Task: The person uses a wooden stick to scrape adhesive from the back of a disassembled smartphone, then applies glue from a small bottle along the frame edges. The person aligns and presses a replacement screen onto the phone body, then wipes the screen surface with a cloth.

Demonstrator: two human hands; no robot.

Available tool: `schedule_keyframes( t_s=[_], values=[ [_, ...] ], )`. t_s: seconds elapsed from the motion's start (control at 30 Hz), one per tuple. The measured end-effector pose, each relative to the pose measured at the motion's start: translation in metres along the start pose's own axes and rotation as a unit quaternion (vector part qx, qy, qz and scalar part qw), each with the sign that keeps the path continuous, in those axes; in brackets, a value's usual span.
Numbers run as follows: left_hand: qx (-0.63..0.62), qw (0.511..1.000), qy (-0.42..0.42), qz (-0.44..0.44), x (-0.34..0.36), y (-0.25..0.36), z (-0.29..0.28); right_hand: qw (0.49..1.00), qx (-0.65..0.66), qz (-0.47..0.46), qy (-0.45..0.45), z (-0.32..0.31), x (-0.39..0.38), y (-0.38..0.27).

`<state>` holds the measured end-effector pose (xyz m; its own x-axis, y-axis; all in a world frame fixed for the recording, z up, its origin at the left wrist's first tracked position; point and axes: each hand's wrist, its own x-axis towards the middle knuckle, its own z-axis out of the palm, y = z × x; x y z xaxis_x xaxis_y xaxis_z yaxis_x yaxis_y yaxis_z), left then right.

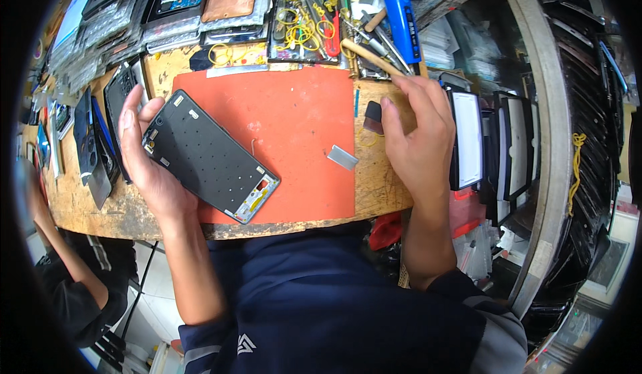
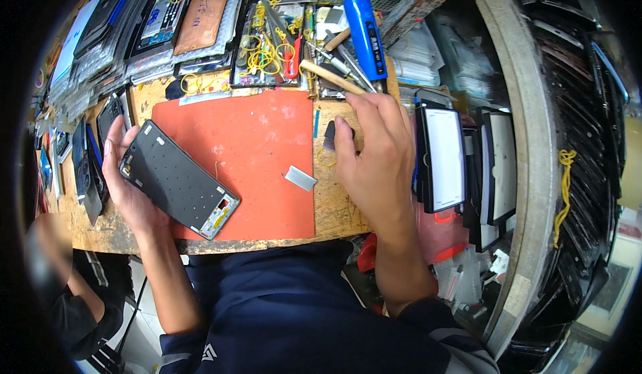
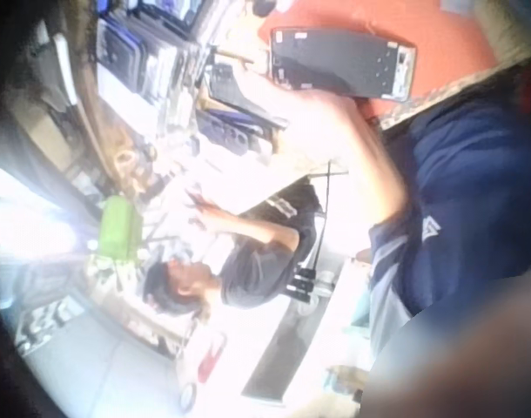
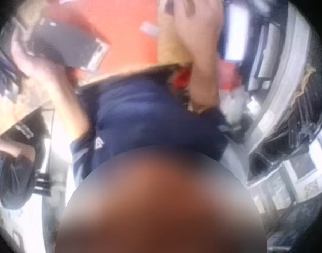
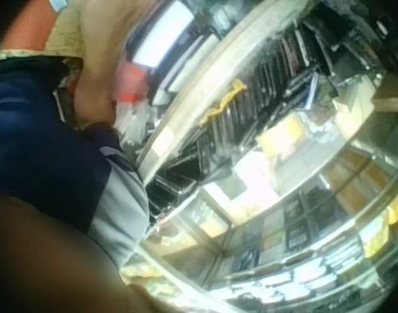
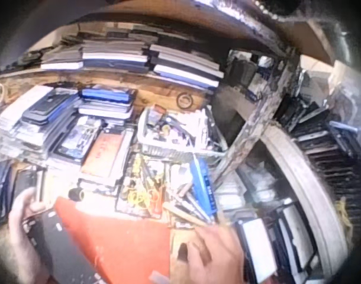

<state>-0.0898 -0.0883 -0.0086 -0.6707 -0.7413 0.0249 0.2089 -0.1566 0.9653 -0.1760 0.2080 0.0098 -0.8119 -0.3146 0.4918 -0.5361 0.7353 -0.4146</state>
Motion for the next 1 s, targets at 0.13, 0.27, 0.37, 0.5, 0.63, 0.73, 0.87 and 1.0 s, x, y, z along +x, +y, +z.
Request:
schedule_keyframes(
  t_s=[0.13,0.27,0.37,0.5,0.63,0.73,0.87,1.0],
  values=[
    [0.029,0.999,0.029,0.021,0.006,-0.002,-0.003,0.997,-0.045,-0.024,-0.051,0.007,0.023,0.014],
    [0.201,0.977,-0.039,0.066,-0.003,0.000,-0.012,0.993,-0.074,-0.035,-0.083,0.017,0.036,0.010],
    [0.129,0.983,-0.092,0.095,-0.013,0.004,-0.018,0.999,-0.044,-0.020,0.012,0.008,0.032,-0.004],
    [0.288,0.949,-0.069,0.104,-0.034,0.029,-0.030,0.855,0.500,0.103,-0.092,-0.008,-0.003,-0.040],
    [0.201,0.926,-0.320,-0.007,-0.072,0.040,-0.038,0.698,0.679,0.124,-0.192,0.012,-0.040,-0.082],
    [0.255,0.922,-0.284,0.065,-0.079,0.035,-0.049,0.718,0.660,0.103,-0.197,0.032,-0.048,-0.098],
    [0.289,0.923,-0.229,0.106,-0.071,0.030,-0.066,0.714,0.646,0.131,-0.237,0.040,-0.043,-0.099],
    [0.400,0.865,-0.248,0.175,-0.068,0.030,-0.075,0.768,0.562,0.125,-0.280,0.044,-0.038,-0.095]
  ],
)
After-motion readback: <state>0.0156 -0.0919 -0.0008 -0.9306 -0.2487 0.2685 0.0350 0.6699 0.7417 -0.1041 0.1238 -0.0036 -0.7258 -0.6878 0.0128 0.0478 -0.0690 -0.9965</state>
